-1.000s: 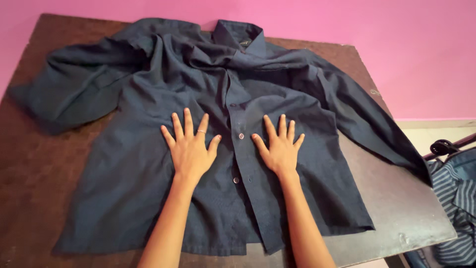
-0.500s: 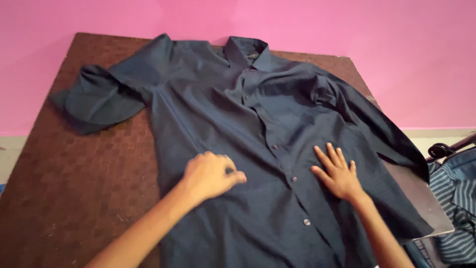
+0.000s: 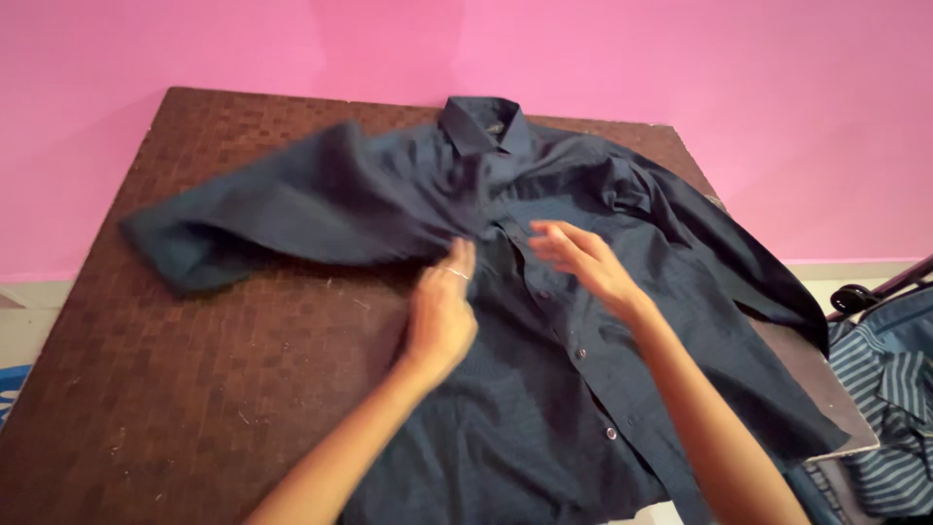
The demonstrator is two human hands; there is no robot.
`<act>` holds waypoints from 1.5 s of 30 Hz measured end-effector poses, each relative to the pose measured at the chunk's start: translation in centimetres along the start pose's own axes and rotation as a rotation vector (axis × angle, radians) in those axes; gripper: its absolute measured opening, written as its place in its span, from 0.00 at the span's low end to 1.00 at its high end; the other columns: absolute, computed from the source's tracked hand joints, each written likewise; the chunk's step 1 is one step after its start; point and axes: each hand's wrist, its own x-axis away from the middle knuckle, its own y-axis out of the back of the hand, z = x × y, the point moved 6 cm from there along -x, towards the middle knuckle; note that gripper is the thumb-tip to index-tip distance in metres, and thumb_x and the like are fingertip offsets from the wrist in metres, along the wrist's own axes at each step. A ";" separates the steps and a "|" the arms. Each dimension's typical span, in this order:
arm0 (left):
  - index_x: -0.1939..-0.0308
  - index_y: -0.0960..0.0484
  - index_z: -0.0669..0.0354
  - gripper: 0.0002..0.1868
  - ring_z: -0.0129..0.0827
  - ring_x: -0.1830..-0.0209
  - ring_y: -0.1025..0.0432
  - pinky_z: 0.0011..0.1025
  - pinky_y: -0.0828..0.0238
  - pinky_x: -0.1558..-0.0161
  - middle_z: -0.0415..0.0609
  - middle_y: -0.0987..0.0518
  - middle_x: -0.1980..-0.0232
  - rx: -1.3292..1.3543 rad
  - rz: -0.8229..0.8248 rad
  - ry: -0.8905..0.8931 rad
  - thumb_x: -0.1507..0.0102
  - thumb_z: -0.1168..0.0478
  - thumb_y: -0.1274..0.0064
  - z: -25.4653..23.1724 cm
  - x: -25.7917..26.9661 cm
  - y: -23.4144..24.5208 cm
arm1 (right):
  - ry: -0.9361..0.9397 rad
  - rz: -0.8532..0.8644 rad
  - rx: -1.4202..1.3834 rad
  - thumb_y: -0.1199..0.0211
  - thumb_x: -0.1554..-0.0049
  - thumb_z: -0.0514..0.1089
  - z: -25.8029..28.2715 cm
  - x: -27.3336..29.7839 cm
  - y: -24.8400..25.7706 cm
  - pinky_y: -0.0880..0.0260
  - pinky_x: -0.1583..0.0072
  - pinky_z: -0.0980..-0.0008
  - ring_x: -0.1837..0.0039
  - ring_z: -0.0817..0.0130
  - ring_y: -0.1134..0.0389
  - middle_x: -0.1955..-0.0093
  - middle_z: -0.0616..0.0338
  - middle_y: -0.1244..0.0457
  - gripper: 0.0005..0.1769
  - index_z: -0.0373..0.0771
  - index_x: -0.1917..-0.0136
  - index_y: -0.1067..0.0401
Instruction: The person takes a shirt from a basket, spreads it on a table, and fastens the buttons from the collar down to the hem.
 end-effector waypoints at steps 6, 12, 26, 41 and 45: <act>0.38 0.21 0.51 0.30 0.60 0.46 0.28 0.46 0.33 0.46 0.57 0.26 0.37 0.187 0.929 -0.006 0.47 0.66 0.43 -9.1 3.7 -5.9 | 0.140 0.017 0.590 0.29 0.55 0.46 2.3 -3.3 -4.8 0.28 0.46 0.64 0.49 0.59 0.28 0.43 0.51 0.31 0.41 0.52 0.28 0.33; 0.36 0.22 0.46 0.31 0.47 0.33 0.32 0.47 0.35 0.34 0.48 0.25 0.34 -0.223 0.426 0.023 0.44 0.50 0.38 -2.0 -2.8 0.0 | 0.245 0.099 0.688 0.37 0.61 0.32 -0.3 -1.5 -0.8 0.27 0.52 0.66 0.59 0.63 0.28 0.58 0.54 0.32 0.42 0.57 0.33 0.27; 0.30 0.31 0.57 0.41 0.64 0.26 0.47 0.70 0.57 0.32 0.67 0.38 0.28 -0.435 0.212 -0.077 0.43 0.45 0.40 -2.5 -0.4 -2.4 | 0.230 0.105 0.811 0.36 0.41 0.59 -2.8 2.8 3.9 0.39 0.31 0.57 0.30 0.50 0.36 0.32 0.47 0.36 0.29 0.52 0.29 0.32; 0.24 0.39 0.30 0.44 0.62 0.18 0.69 0.82 0.76 0.35 0.55 0.60 0.16 -0.599 0.701 0.268 0.43 0.30 0.50 4.0 0.1 -7.0 | 0.144 0.049 0.443 0.53 0.32 0.61 -8.1 -4.6 -2.7 0.59 0.20 0.43 0.14 0.49 0.60 0.15 0.51 0.52 0.32 0.53 0.18 0.47; 0.25 0.40 0.20 0.39 0.59 0.17 0.71 0.83 0.83 0.36 0.48 0.63 0.15 -0.697 0.684 0.351 0.41 0.29 0.55 12.9 -3.5 -2.4 | 0.212 0.030 0.552 0.49 0.34 0.57 -4.1 -1.6 -3.0 0.55 0.22 0.46 0.14 0.49 0.57 0.17 0.51 0.49 0.30 0.47 0.22 0.42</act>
